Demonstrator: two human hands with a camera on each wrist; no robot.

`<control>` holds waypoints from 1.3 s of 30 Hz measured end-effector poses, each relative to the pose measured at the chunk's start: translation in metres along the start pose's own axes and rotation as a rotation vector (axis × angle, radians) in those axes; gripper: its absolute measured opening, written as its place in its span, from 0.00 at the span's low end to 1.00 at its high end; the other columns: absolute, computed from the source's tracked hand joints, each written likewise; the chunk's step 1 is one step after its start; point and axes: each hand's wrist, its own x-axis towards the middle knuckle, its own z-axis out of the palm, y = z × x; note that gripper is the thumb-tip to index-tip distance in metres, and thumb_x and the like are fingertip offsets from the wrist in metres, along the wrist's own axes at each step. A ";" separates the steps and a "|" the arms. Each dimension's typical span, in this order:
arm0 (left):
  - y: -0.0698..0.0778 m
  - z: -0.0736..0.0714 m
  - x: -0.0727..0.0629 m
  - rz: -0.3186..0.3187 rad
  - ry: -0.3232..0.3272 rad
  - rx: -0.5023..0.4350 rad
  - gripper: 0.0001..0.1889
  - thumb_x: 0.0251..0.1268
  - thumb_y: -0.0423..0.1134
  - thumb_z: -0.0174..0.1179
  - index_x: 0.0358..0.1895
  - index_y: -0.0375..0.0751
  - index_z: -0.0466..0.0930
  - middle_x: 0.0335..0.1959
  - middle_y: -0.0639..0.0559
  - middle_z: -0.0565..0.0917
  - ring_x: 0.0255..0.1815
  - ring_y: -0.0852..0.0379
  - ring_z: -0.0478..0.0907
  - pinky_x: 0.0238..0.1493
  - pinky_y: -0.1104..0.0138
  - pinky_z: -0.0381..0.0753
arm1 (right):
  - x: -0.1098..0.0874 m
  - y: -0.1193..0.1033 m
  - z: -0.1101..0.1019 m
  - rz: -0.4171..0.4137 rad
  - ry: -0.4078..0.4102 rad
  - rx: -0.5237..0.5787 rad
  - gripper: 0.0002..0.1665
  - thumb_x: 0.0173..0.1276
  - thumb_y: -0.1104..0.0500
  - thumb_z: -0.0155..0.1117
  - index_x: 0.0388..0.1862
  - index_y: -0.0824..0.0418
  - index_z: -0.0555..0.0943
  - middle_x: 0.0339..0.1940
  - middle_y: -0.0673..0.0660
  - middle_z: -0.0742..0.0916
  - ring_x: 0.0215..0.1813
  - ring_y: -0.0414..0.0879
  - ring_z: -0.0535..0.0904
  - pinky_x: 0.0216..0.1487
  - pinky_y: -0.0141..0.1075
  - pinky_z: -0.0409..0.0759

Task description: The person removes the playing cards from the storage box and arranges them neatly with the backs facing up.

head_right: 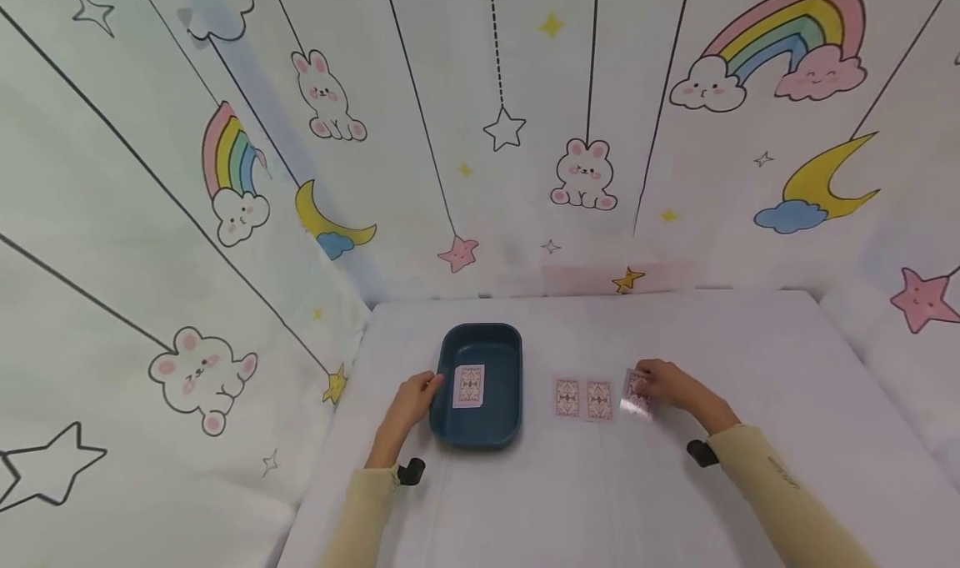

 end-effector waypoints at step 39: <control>-0.001 -0.004 -0.001 0.033 0.025 0.027 0.17 0.80 0.46 0.50 0.39 0.35 0.80 0.22 0.52 0.73 0.22 0.58 0.68 0.25 0.68 0.64 | 0.065 -0.132 0.028 -0.222 0.250 -0.192 0.22 0.73 0.55 0.64 0.59 0.68 0.78 0.59 0.68 0.81 0.63 0.65 0.77 0.64 0.58 0.73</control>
